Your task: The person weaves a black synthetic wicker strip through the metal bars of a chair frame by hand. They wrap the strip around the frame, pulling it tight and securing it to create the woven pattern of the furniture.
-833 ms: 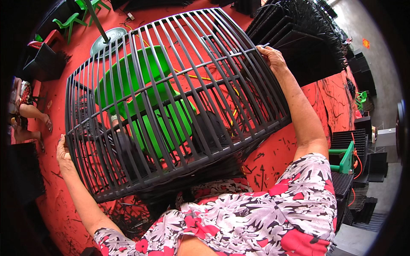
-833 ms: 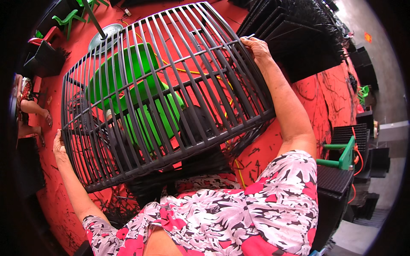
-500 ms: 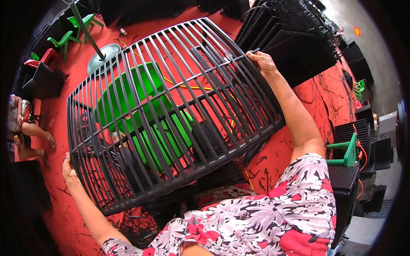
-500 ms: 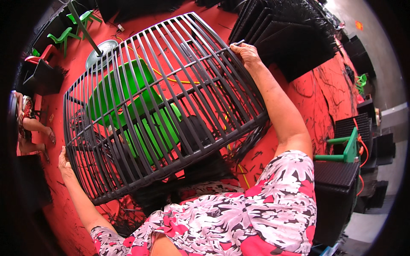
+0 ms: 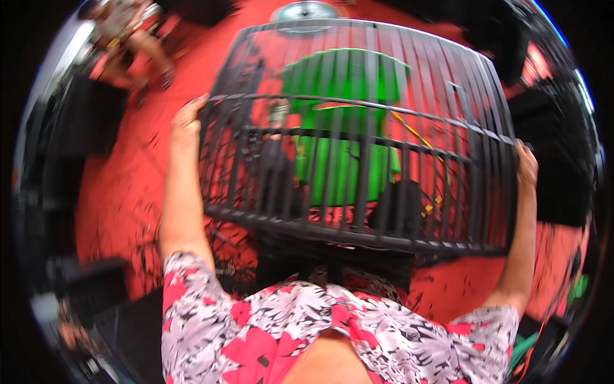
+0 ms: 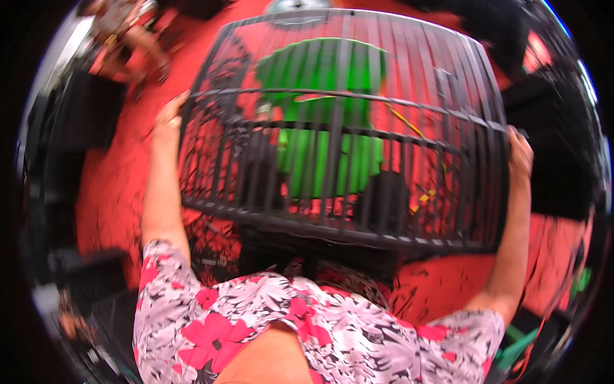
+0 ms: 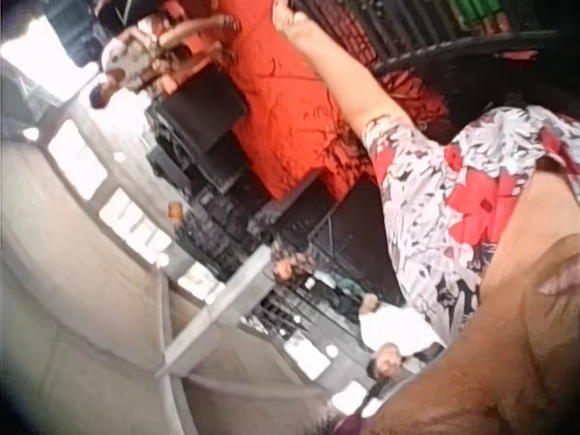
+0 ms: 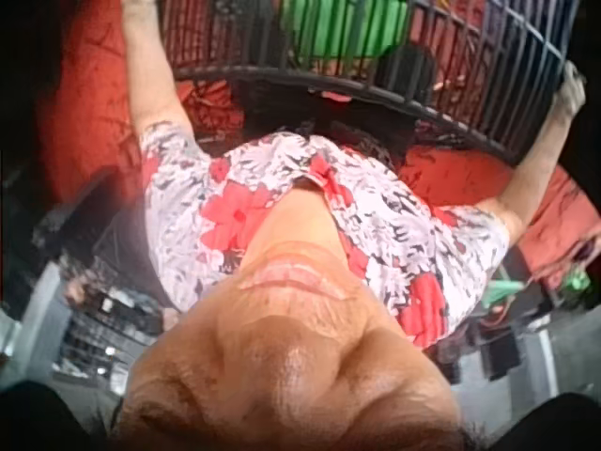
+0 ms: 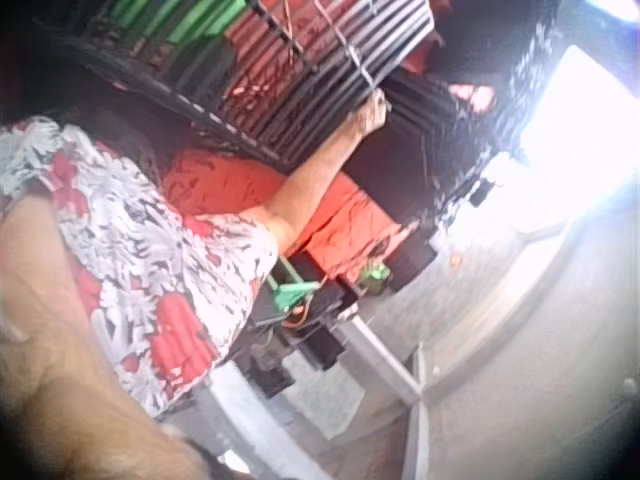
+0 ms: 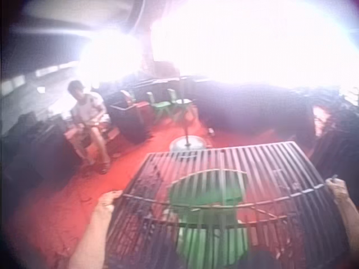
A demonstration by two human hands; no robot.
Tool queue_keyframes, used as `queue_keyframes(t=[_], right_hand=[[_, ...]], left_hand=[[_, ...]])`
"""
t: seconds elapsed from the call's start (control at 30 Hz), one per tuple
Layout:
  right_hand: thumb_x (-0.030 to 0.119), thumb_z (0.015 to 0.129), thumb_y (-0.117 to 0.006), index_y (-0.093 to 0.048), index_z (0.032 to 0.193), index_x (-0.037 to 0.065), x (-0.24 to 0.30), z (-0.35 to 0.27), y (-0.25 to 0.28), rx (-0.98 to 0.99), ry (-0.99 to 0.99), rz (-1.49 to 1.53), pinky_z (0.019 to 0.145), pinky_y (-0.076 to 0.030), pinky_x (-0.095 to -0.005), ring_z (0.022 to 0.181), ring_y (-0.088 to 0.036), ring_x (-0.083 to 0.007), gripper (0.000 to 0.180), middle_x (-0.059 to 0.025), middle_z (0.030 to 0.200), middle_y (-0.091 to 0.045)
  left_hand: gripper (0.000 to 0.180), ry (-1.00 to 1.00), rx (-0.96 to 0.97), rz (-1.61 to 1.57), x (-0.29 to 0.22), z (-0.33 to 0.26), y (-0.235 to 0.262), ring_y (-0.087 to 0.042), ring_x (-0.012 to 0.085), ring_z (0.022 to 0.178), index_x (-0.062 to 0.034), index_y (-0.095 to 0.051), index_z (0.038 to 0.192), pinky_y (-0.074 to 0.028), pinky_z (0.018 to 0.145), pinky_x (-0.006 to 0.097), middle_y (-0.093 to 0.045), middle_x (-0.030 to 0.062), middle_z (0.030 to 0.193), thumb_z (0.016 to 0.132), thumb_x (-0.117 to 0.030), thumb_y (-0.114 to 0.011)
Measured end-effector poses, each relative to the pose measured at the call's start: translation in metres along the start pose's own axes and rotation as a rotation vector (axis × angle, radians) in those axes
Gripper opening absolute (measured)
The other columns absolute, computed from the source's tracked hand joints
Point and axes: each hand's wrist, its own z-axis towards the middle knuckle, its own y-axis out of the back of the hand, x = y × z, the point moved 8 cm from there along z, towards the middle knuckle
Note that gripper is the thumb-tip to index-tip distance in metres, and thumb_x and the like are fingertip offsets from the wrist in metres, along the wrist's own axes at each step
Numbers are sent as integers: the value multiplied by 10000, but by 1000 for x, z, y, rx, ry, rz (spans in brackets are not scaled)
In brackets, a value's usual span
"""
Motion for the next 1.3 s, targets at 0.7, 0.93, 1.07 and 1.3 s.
queue_keyframes(t=[0.7, 0.93, 1.07, 1.3], right_hand=[[202, 886, -538, -564, 886, 73, -5, -7, -25, 160, -83, 205, 549, -474, -187, 615, -561, -62, 131, 11, 734, -591], [173, 886, -531, -565, 913, 65, 10, -18, -38, 185, -77, 263, 605, -496, -209, 668, -585, -86, 116, -5, 773, -600], [175, 883, -536, -561, 906, 65, 6, -16, -32, 222, -76, 270, 611, -500, -216, 674, -588, -88, 116, -8, 775, -602], [168, 881, -540, -565, 912, 60, 9, -16, -42, 195, -76, 243, 588, -477, -200, 635, -572, -93, 116, -3, 763, -594]], left_hand=[[145, 195, -108, -207, 9, -26, -17, -621, 268, 600, 12, -606, 807, -533, 564, 455, -636, 143, 730, 799, -132, -622], [128, 146, -232, -202, 17, -10, 10, -616, 240, 592, -8, -605, 793, -533, 547, 398, -635, 124, 714, 807, -135, -614], [131, 119, -269, -150, 8, -30, -14, -616, 239, 594, -8, -602, 790, -534, 545, 399, -633, 119, 711, 816, -137, -605], [126, 236, -151, -229, 22, -21, 1, -601, 239, 602, -2, -606, 776, -522, 559, 358, -630, 109, 726, 793, -125, -626]])
